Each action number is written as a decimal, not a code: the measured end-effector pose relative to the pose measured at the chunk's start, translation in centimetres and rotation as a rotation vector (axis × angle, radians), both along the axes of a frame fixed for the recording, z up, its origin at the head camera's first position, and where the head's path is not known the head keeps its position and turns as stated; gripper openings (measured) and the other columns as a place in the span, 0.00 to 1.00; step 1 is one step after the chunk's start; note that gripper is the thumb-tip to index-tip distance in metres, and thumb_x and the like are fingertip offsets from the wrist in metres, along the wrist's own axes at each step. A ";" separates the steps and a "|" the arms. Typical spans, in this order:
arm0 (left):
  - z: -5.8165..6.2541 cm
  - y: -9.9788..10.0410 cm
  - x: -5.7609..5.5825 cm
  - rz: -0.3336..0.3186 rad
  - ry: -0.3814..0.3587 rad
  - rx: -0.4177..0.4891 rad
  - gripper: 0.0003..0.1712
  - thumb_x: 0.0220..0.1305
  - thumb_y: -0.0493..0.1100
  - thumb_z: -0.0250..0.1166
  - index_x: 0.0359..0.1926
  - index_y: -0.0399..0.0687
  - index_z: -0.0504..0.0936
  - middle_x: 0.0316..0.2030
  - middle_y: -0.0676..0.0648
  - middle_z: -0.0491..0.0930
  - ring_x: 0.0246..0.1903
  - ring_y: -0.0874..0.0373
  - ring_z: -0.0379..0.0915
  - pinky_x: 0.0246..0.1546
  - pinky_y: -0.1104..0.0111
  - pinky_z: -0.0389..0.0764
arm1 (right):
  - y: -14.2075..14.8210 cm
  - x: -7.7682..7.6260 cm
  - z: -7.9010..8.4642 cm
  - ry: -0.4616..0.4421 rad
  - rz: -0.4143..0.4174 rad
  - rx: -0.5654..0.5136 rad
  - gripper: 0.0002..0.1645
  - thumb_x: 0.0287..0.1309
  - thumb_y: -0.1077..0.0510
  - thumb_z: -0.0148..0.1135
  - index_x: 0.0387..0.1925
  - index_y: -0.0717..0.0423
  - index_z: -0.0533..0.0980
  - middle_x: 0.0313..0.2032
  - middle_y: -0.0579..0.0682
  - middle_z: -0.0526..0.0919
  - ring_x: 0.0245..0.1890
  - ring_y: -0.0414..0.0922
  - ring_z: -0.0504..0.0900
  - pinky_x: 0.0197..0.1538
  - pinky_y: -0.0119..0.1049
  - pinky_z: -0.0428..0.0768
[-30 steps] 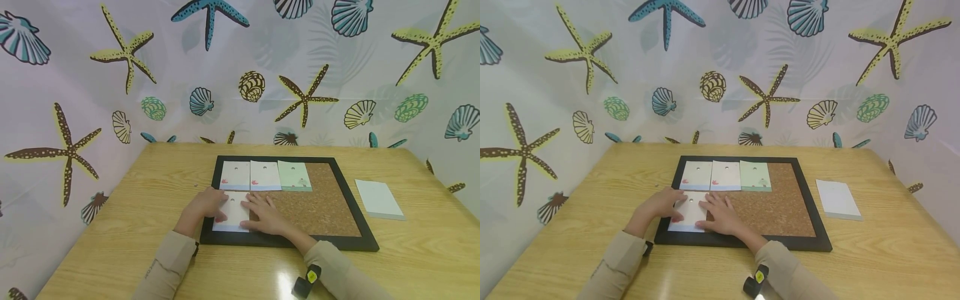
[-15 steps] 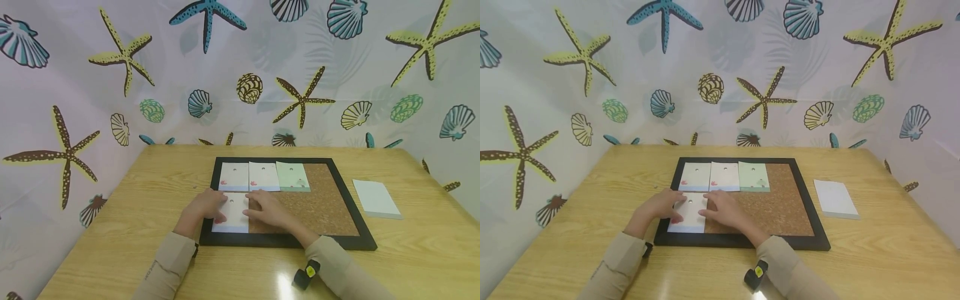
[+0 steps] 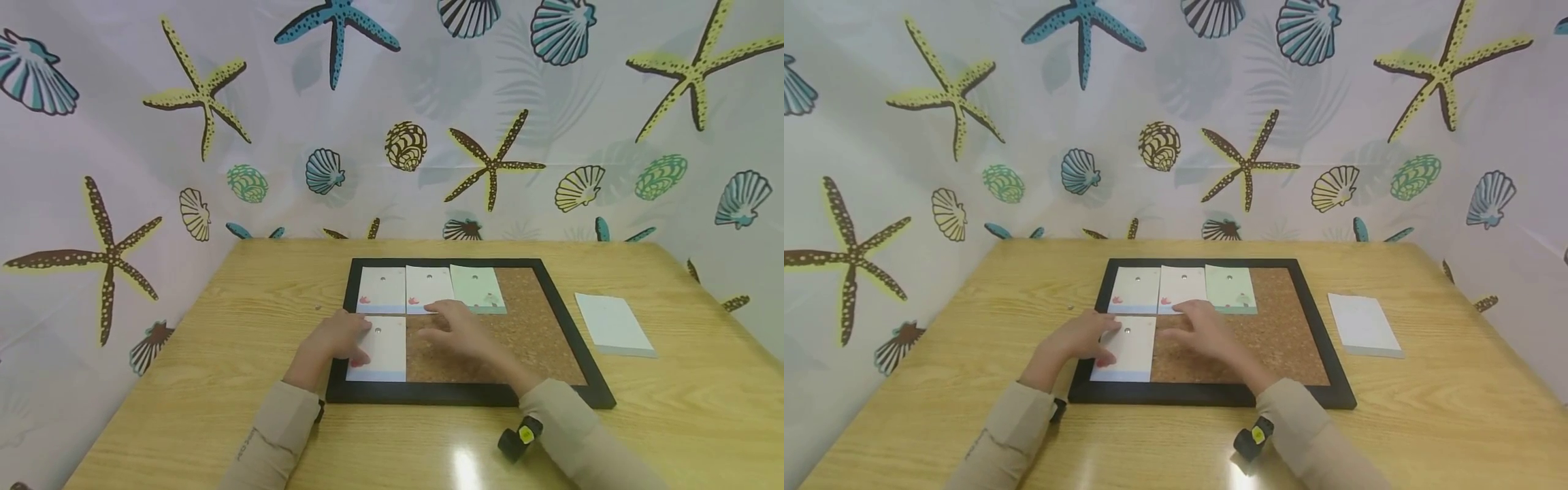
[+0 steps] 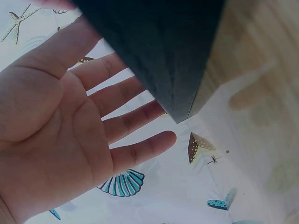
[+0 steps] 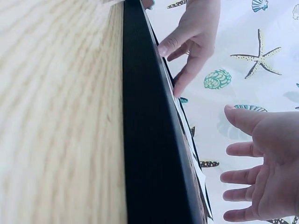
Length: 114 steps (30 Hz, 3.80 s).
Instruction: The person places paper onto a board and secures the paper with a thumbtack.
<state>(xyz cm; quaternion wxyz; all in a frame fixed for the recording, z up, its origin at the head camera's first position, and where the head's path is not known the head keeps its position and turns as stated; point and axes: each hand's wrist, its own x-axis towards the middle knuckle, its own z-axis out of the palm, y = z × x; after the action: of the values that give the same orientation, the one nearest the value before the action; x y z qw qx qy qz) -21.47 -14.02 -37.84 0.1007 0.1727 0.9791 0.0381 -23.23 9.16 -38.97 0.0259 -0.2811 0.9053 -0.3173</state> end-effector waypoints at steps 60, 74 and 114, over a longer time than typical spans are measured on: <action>-0.1 -0.4 0.0 -0.025 0.022 0.012 0.23 0.43 0.51 0.72 0.41 0.47 0.79 0.40 0.49 0.76 0.38 0.51 0.65 0.37 0.61 0.71 | 16.4 -1.8 1.6 0.112 -0.404 0.360 0.30 0.59 0.53 0.54 0.54 0.73 0.64 0.51 0.76 0.63 0.48 0.72 0.63 0.38 0.62 0.69; 0.0 -0.4 0.0 -0.017 0.003 0.007 0.23 0.44 0.50 0.72 0.41 0.46 0.79 0.39 0.49 0.76 0.38 0.52 0.65 0.39 0.61 0.70 | 21.2 -1.8 0.8 0.050 -0.459 0.470 0.33 0.56 0.52 0.55 0.50 0.78 0.63 0.43 0.78 0.65 0.40 0.72 0.67 0.33 0.60 0.70; -0.4 -0.3 0.2 -0.024 -0.003 0.005 0.27 0.46 0.50 0.70 0.47 0.45 0.78 0.49 0.47 0.74 0.42 0.50 0.65 0.43 0.59 0.71 | 25.5 -2.6 -0.8 -0.195 -0.561 0.497 0.55 0.47 0.32 0.56 0.52 0.81 0.56 0.48 0.80 0.62 0.44 0.75 0.63 0.37 0.62 0.68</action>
<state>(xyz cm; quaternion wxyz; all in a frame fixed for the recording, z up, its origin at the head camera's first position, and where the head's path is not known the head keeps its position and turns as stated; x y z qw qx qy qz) -21.30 -14.35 -38.22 0.1021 0.1848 0.9766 0.0398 -25.84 34.61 -39.78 0.0913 0.0237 0.9897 -0.1081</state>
